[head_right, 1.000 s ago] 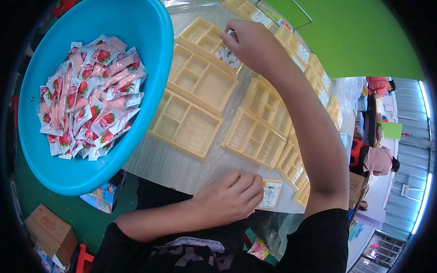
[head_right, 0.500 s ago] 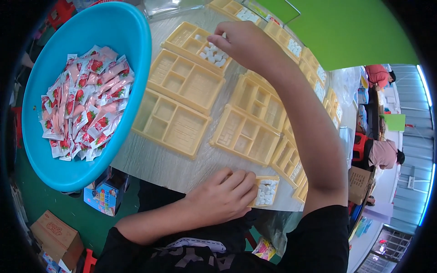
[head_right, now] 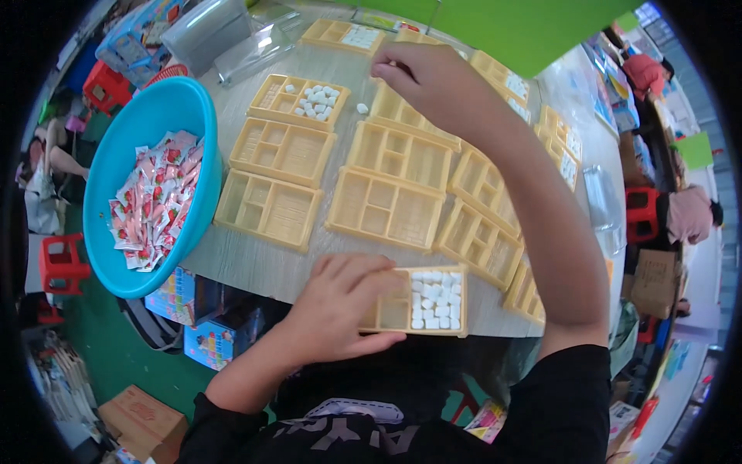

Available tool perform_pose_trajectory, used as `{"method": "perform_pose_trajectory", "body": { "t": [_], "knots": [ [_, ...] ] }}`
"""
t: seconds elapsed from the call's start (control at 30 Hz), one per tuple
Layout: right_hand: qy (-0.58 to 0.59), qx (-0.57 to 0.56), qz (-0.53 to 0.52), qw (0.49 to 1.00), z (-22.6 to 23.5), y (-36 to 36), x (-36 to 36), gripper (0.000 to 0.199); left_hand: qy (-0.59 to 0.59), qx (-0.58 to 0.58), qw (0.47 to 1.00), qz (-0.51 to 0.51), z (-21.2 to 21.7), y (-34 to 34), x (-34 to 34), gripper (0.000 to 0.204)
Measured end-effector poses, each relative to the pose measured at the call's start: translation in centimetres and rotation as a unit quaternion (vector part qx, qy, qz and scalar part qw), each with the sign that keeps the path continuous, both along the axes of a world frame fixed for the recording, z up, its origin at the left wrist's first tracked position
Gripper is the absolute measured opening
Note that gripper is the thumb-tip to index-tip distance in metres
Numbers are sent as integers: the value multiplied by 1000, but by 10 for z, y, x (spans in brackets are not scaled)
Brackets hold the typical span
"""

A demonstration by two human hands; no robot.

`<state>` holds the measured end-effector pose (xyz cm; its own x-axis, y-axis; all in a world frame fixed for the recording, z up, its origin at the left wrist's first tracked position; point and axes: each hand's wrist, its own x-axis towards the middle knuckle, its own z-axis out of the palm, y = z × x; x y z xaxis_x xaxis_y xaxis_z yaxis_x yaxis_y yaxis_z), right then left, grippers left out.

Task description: Sorting small white cubes into compartments of yellow plastic trays.

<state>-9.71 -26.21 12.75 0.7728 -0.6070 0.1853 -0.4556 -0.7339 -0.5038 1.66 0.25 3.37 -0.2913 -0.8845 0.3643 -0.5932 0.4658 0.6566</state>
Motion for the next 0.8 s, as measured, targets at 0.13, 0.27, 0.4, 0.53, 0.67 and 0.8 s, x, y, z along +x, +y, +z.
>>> {"method": "perform_pose_trajectory", "body": {
  "t": [0.13, 0.27, 0.4, 0.53, 0.67, 0.8],
  "knots": [
    [-11, 13, -25, 1000, 15, 39, -86, 22, -75, 6, 997, 26, 42, -1, 16, 65],
    [0, 8, -39, 999, 16, 82, -163, 18, -165, -41, 984, 43, 81, -25, 35, 68],
    [-22, 42, -65, 997, 16, 119, -229, 14, -240, -17, 967, 82, 117, -65, 47, 70],
    [-14, 70, -109, 991, 21, 148, -267, 10, -300, 26, 949, 92, 130, -121, 80, 75],
    [-26, 54, -100, 993, 20, 164, -291, 9, -352, 73, 929, 82, 117, -174, 123, 80],
    [-54, 60, -118, 990, 16, 184, -311, 8, -390, 91, 914, 69, 106, -214, 146, 84]
  ]
}}
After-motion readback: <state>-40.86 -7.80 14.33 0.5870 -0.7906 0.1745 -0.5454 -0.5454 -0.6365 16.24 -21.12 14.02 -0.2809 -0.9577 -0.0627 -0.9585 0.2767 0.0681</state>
